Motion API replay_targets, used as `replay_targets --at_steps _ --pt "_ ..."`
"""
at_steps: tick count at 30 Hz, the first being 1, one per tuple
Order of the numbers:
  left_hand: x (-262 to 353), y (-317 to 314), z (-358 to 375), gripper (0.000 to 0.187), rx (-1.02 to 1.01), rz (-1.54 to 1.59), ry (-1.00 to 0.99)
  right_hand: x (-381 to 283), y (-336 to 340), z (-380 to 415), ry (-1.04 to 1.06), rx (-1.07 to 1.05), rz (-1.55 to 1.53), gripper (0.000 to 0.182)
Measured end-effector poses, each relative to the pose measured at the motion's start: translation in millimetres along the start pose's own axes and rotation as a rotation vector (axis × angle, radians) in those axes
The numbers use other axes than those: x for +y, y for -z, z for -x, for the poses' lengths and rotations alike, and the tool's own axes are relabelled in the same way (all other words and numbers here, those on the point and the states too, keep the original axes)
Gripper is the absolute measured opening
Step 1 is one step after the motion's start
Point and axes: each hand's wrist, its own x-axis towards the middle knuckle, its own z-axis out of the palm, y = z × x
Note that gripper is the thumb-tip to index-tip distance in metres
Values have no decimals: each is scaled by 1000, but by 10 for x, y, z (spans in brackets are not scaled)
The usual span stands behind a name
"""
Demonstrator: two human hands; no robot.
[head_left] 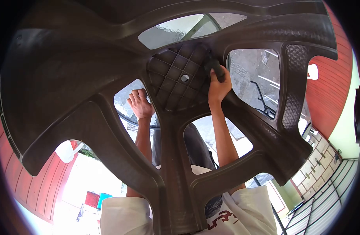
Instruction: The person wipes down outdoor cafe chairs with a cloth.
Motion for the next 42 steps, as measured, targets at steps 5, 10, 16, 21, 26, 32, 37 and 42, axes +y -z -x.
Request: replay_targets --at_steps 5,10,16,21,26,32,37,42 --pt "84 107 -37 30 13 -12 -21 -186 -37 -164 297 -336 323 34" --pt "86 107 -44 30 -6 -8 -6 -106 -224 -265 670 -645 523 35" --pt "89 99 -36 30 -15 9 4 -96 -318 -185 569 -629 724 31" --pt "62 62 -29 34 6 -10 2 -135 -403 -210 295 -524 631 23" --pt "14 -29 -7 45 18 -8 10 5 -505 -158 -332 -250 298 13" --pt "14 -22 -9 44 31 -27 -2 -20 -609 29 -804 27 -272 10" --pt "40 5 -25 43 12 7 15 -5 -466 -35 349 -269 536 22" --pt "31 -5 -15 42 25 3 14 -130 -319 -213 601 -583 695 30"
